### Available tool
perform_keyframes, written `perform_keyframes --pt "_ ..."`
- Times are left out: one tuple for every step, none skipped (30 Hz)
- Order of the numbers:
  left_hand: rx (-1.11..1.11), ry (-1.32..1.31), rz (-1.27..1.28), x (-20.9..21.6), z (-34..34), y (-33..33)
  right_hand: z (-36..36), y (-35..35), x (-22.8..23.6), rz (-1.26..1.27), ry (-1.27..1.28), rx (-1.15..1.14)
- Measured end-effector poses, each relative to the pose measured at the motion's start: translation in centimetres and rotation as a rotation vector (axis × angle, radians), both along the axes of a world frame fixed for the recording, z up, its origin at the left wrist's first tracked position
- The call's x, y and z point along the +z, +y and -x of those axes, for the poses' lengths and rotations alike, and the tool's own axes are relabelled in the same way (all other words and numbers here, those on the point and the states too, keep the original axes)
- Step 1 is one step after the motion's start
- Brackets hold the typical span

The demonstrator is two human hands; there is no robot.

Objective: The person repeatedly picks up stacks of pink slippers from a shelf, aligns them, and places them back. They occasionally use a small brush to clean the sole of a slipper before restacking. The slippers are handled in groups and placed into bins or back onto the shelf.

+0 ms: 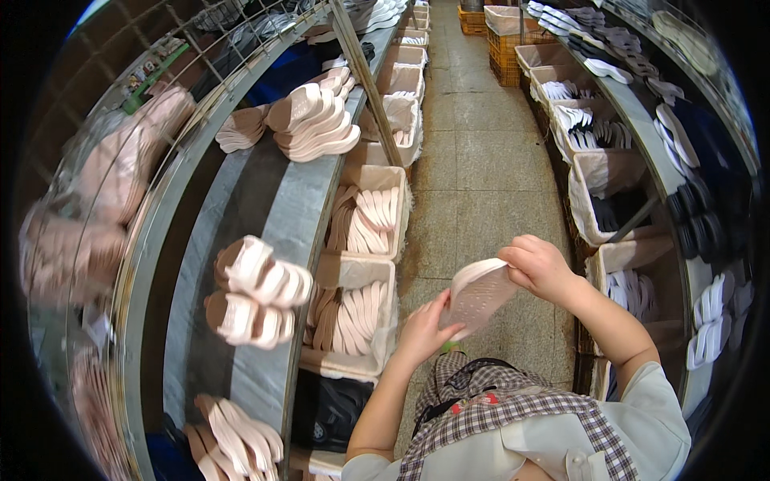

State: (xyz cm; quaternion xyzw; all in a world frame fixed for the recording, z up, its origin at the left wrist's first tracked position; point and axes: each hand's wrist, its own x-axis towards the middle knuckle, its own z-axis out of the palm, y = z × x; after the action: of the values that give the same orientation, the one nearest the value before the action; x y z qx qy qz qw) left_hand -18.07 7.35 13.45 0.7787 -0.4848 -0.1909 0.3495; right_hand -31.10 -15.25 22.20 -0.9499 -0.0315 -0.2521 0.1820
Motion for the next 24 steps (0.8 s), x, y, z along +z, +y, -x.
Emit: perform_keyframes --pt "0.048 -0.004 0.052 0.0 -1.8 -1.2 -2.3 -0.8 0.8 -0.002 0.004 0.018" --pt "0.103 -0.007 0.124 0.2 -3.8 -2.6 -4.8 -1.8 1.7 0.003 0.005 0.041" --pt "0.133 -0.087 0.199 0.4 -6.0 -3.8 -7.5 -2.9 2.6 0.010 0.001 0.068" --pt "0.167 -0.113 0.193 0.7 -8.3 -4.8 -10.0 -3.8 3.5 0.013 -0.006 0.094" --pt "0.201 -0.139 0.179 1.0 -10.5 -5.6 -12.4 -4.7 4.3 0.008 -0.012 0.119" --pt "0.231 -0.163 0.158 1.2 -12.4 -6.1 -14.5 -5.4 4.9 -0.007 -0.014 0.140" --pt "0.240 -0.169 0.244 1.3 -14.2 -6.7 -16.6 -6.2 5.4 -0.042 -0.020 0.199" --pt "0.299 -0.088 0.226 1.5 -15.8 -6.9 -18.7 -7.0 5.7 -0.083 -0.026 0.256" --pt "0.361 -0.012 0.209 1.7 -17.1 -7.1 -20.7 -8.0 6.0 -0.121 -0.037 0.315" --pt "0.436 0.079 0.195 1.8 -18.1 -7.3 -22.5 -9.0 6.1 -0.228 -0.072 0.321" --pt "0.433 0.445 0.566 1.7 -19.0 -8.2 -24.1 -10.0 6.0 -0.335 -0.106 0.331" --pt "0.580 0.510 0.685 1.8 -19.5 -8.6 -26.0 -11.4 5.8 -0.415 -0.071 0.329" --pt "0.699 0.496 0.752 2.1 -20.6 -9.1 -27.8 -13.0 5.3 -0.458 -0.079 0.316" --pt "0.833 0.513 0.793 2.5 -21.5 -9.4 -30.1 -14.5 4.6 -0.585 -0.037 0.305" --pt "0.861 0.615 0.919 3.1 -22.7 -9.7 -32.2 -16.1 3.6 -0.688 0.070 0.267" --pt "0.881 0.707 1.059 3.8 -24.3 -10.0 -34.2 -17.4 2.5 -0.781 0.191 0.225" --pt "0.853 0.702 1.137 4.7 -25.9 -10.4 -36.4 -18.6 1.5 -0.863 0.255 0.281" --pt "0.861 0.721 1.160 5.7 -27.7 -11.1 -38.9 -19.7 0.8 -0.931 0.322 0.337" --pt "0.871 0.738 1.174 6.9 -29.5 -11.5 -41.0 -20.5 0.2 -1.006 0.446 0.325" --pt "0.789 0.736 1.206 8.3 -31.1 -11.6 -42.9 -21.2 -0.3 -1.062 0.431 0.388" --pt "0.864 0.820 1.183 9.5 -33.1 -12.0 -45.1 -21.4 -0.8 -1.116 0.471 0.381" --pt "0.873 0.896 1.179 10.6 -35.0 -12.5 -47.2 -21.6 -1.1 -1.174 0.487 0.419" --pt "0.843 0.941 1.132 11.6 -36.6 -12.7 -49.5 -21.6 -1.2 -1.255 0.602 0.389" --pt "0.665 0.991 1.144 12.5 -38.0 -12.7 -51.7 -21.4 -1.4 -1.293 0.668 0.338"
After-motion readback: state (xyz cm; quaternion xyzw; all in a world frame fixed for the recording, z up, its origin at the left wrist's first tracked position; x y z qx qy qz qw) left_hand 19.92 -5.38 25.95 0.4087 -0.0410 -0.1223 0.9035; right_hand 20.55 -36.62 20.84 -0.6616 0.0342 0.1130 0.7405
